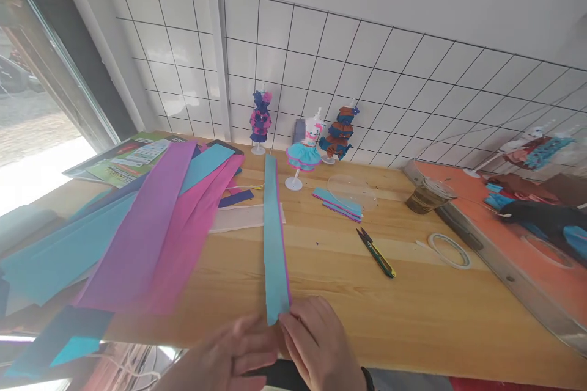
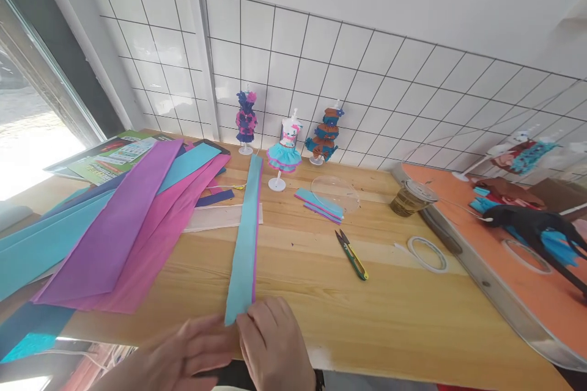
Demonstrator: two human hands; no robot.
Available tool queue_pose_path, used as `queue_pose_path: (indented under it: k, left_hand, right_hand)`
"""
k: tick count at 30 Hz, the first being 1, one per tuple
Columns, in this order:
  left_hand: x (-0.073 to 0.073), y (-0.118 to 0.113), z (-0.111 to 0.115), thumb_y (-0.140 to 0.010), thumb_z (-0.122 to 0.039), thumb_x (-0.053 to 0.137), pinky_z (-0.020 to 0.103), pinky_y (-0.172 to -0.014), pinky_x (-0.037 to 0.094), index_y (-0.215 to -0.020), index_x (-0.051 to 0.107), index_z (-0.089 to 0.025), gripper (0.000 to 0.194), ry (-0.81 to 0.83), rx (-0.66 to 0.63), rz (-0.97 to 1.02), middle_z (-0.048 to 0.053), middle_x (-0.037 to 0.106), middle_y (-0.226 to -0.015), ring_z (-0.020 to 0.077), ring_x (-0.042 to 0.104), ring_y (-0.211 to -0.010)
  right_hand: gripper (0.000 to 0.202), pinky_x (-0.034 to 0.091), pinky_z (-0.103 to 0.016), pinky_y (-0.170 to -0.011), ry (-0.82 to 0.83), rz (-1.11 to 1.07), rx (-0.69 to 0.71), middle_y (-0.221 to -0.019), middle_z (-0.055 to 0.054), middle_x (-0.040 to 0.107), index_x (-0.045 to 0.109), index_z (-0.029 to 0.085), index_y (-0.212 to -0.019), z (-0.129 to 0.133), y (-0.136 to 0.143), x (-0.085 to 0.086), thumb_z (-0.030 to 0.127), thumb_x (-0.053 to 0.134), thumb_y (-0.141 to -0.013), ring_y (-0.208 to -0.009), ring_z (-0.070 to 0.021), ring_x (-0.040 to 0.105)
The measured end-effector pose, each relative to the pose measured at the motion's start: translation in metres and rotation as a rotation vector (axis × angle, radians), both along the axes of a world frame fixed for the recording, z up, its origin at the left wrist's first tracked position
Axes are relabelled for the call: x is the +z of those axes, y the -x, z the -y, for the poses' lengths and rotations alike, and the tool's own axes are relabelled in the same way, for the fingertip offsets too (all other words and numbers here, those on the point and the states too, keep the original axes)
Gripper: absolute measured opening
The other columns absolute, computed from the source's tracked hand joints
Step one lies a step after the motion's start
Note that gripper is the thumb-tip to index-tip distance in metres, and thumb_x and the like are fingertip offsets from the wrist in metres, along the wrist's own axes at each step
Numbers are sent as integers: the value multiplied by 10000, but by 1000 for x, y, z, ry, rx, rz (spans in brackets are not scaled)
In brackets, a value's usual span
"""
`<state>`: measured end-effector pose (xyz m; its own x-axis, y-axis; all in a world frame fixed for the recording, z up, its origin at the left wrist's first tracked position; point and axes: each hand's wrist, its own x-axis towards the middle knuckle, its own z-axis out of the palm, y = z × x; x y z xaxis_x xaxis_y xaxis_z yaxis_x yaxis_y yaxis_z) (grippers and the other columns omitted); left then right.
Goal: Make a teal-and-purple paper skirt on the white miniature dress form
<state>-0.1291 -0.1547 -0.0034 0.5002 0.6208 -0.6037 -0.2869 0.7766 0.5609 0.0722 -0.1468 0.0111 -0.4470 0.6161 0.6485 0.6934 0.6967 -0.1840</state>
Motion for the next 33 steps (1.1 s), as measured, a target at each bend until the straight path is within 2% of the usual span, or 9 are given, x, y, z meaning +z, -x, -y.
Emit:
queue_pose_path:
  k: [3, 5, 8, 11, 14, 16, 18, 23, 33]
  left_hand:
    - [30, -43, -32, -699, -472, 675, 357, -820, 488, -902, 686, -140, 389, -5, 12, 215, 111, 690, -936, 221, 641, -854]
    - [35, -61, -44, -715, -333, 697, 297, -762, 496, -820, 684, -136, 224, -8, 78, 183, 79, 699, -837, 164, 638, -750]
    - [31, -73, -56, -691, -252, 714, 286, -743, 497, -761, 688, -85, 183, -42, 66, 96, 120, 709, -807, 196, 651, -777]
    - [26, -76, -64, -682, -238, 717, 323, -816, 486, -783, 697, -79, 190, -61, 83, 78, 136, 715, -839, 233, 651, -860]
    - [22, -80, -67, -653, -258, 743, 315, -798, 486, -788, 701, -94, 217, -70, 85, 60, 121, 716, -828, 227, 651, -845]
    - [21, -84, -67, -616, -273, 768, 292, -725, 492, -766, 700, -99, 239, -88, 72, 37, 106, 712, -795, 207, 649, -769]
    - [21, -86, -67, -582, -276, 788, 270, -657, 482, -738, 694, -96, 257, -117, 59, 6, 87, 701, -742, 177, 632, -672]
    - [25, -88, -69, -561, -300, 786, 275, -559, 447, -649, 652, -93, 262, -186, 45, -14, 64, 666, -621, 158, 586, -540]
    - [33, -92, -81, -618, -305, 745, 267, -557, 468, -660, 595, -116, 245, -162, 67, -97, 55, 659, -588, 160, 604, -556]
  right_hand:
    - [166, 420, -301, -533, -6, 15, 5, -654, -76, 608, 602, 131, -875, 2, -3, 2, 63, 457, -833, -582, -169, 520]
    - [165, 433, -298, -532, 12, 13, 20, -652, -70, 607, 606, 138, -903, 5, -6, -1, 73, 472, -832, -579, -166, 516]
    - [211, 469, -293, -582, 125, -184, -7, -754, -77, 616, 594, 178, -1015, 10, -15, -7, 119, 470, -855, -656, -169, 548]
    - [201, 492, -292, -676, 391, -550, -164, -876, -95, 618, 603, 208, -1002, 12, -25, -11, 243, 433, -901, -783, -182, 585]
    - [324, 452, -247, -511, 842, -807, -288, -679, -51, 602, 605, 179, -909, 8, -33, -10, 462, 453, -876, -577, -151, 561]
    - [459, 336, -207, -377, 1125, -906, -258, -503, 6, 526, 588, 153, -853, 4, -34, -10, 582, 425, -842, -391, -97, 446]
    - [520, 248, -181, -337, 1272, -969, -195, -414, 42, 466, 559, 146, -771, 0, -31, -12, 647, 421, -805, -312, -57, 348]
    - [519, 202, -166, -301, 1387, -1060, -157, -317, 87, 367, 487, 170, -602, -6, -23, -20, 678, 569, -672, -261, -36, 284]
    - [468, 216, -162, -292, 1421, -1094, -123, -331, 93, 384, 503, 167, -606, -8, -29, -21, 608, 657, -637, -262, -29, 289]
